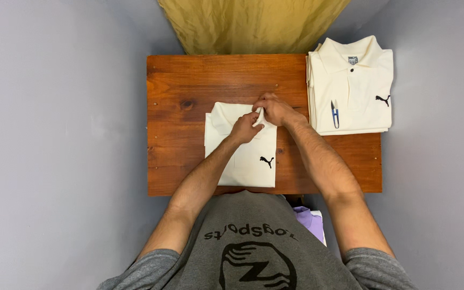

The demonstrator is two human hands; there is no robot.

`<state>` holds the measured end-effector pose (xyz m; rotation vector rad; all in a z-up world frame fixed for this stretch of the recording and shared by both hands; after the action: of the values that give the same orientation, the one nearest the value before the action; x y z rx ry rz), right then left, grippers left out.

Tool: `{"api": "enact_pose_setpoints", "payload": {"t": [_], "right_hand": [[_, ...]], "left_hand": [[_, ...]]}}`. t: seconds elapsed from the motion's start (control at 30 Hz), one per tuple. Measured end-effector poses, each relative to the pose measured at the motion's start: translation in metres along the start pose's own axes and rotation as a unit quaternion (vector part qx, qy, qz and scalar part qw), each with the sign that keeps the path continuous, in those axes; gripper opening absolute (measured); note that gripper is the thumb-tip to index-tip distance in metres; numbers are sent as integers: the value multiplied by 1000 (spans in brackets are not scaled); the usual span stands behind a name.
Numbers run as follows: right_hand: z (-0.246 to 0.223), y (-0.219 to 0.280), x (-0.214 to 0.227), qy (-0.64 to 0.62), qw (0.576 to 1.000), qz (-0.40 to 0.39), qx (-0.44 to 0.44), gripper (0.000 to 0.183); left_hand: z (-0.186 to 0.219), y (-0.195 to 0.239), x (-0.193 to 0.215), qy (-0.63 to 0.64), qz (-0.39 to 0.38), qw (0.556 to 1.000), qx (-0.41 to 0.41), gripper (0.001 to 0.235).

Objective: The person uses small scissors to cut loose threads and tags from a white polo shirt laid out on a wooden table. After removing the threads, the person folds the shirt neatly and places it on top of a stack of other folded white shirts.

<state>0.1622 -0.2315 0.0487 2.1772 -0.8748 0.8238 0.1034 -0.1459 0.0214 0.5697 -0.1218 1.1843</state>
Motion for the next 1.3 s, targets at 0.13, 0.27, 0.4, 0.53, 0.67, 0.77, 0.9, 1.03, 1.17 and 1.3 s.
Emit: {"api": "enact_pose_setpoints", "payload": {"t": [0.13, 0.27, 0.4, 0.53, 0.67, 0.77, 0.9, 1.03, 1.17, 1.3], "right_hand": [[-9, -7, -2, 19, 998, -62, 13, 44], [1, -7, -6, 53, 989, -118, -65, 39], [12, -17, 1, 90, 989, -77, -91, 37], [19, -26, 3, 106, 988, -67, -88, 36], [21, -19, 5, 87, 989, -78, -96, 31], [20, -22, 3, 61, 991, -75, -91, 28], [22, -30, 8, 84, 993, -21, -82, 28], [17, -27, 11, 84, 994, 52, -50, 27], [-5, -34, 5, 64, 995, 74, -19, 22], [-47, -62, -5, 48, 998, 42, 13, 25]], "left_hand": [[-6, 2, -1, 27, 1, 1000, -5, 57], [-14, -8, -8, 19, -17, 999, 31, 51], [-13, -12, -9, -3, -14, 1000, 16, 45], [-14, -6, -5, 22, 7, 1000, 3, 39], [-21, -8, -2, 63, 52, 997, 6, 24], [-24, -4, -1, 76, 59, 995, 19, 24], [-17, 6, 8, 67, 101, 993, -2, 36], [-29, 26, 67, 68, 286, 956, -16, 25], [-80, 51, 143, 87, 401, 908, 87, 14], [-105, 55, 155, 96, 379, 908, 153, 13]]}}
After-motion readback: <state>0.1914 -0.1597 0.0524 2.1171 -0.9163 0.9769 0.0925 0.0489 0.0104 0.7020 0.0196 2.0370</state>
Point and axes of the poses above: each hand's wrist, its own y-axis away from the middle knuckle, its own x-axis out of the back of the hand, z = x × y, the point moved 10 cm from there along -y, towards the middle knuckle, and after that the axes turned 3 degrees about -y, right-handed, at the moved point
